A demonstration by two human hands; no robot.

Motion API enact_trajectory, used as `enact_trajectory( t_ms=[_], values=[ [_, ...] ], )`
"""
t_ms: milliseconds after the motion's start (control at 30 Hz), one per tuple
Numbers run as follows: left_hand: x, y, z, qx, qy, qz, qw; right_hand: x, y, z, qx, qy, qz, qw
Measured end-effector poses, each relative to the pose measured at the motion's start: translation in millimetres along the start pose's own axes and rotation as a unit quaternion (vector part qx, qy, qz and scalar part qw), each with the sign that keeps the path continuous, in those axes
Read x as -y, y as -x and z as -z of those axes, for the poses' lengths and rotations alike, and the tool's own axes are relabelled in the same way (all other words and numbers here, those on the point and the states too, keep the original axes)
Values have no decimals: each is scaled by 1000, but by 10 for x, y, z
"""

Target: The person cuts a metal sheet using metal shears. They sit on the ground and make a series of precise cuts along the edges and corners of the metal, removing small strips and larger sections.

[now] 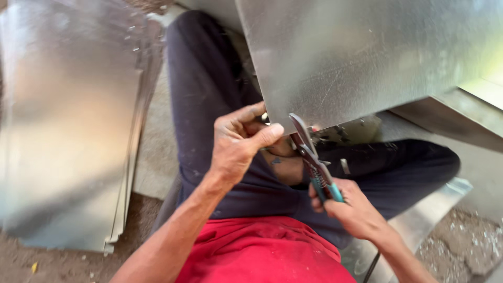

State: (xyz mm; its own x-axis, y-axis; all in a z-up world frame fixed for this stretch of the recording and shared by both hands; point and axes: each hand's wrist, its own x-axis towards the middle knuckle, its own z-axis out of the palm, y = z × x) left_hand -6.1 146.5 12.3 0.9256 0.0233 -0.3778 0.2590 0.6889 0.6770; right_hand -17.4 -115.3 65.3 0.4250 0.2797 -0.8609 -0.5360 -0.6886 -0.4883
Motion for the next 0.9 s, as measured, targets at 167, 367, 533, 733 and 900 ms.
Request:
enact_trajectory(
  t_ms=[167,367,533,733,900],
  values=[
    [419,-43,-490,15,-66,-1,998,-208,370,-237,-75,-128,13,989],
    [576,-20,-591,8,-59,-7,998,-315,333,-379,-129,-64,32,989],
    [487,-40,-624,6,-72,-9,997,-75,306,-326,-136,-68,53,987],
    [523,-6,-627,-7,-72,-6,997,-140,264,-345,-172,-27,-22,985],
    [600,-40,-506,22,-58,2,998,-238,203,-403,-204,5,-18,979]
  ],
)
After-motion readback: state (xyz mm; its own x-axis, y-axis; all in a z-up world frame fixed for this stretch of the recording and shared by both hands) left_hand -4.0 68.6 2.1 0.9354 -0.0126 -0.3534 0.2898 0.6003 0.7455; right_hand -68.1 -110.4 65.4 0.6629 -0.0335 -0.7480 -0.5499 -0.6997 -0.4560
